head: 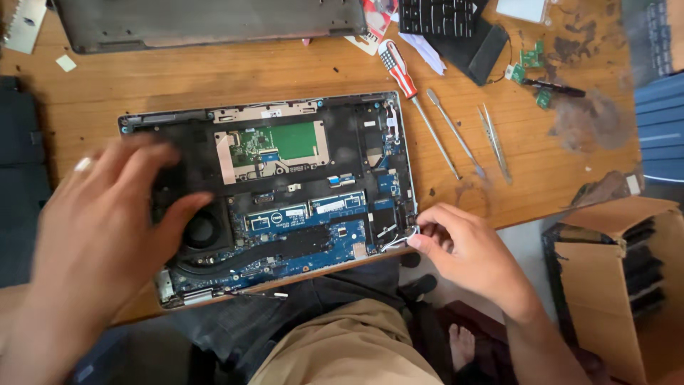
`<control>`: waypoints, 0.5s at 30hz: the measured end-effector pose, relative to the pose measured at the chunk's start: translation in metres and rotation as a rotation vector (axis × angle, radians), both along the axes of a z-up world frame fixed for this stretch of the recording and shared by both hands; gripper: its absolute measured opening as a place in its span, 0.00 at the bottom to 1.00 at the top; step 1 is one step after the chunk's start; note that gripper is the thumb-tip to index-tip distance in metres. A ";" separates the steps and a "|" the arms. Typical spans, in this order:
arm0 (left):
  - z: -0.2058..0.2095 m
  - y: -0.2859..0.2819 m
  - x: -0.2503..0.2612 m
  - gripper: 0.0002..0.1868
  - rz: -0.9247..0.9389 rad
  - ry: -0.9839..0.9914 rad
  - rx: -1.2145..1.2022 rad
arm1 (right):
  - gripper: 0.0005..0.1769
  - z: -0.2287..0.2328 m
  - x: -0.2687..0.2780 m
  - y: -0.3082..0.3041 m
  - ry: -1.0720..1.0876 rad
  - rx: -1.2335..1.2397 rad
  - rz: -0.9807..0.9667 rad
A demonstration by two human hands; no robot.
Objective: The person disassembles a laptop by removing screws and detaching internal components. They use a screwdriver to loosen screws around the chassis and carefully lift parts to expose the motherboard and cooling system.
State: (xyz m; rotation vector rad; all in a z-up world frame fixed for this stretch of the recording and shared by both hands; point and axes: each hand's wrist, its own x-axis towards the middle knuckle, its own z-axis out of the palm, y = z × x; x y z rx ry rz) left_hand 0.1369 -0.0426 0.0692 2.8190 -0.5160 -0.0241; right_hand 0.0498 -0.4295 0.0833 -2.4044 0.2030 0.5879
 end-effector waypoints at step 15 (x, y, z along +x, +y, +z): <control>-0.031 -0.118 0.086 0.26 -0.338 0.087 -0.105 | 0.23 -0.011 -0.028 0.008 -0.314 -0.070 0.082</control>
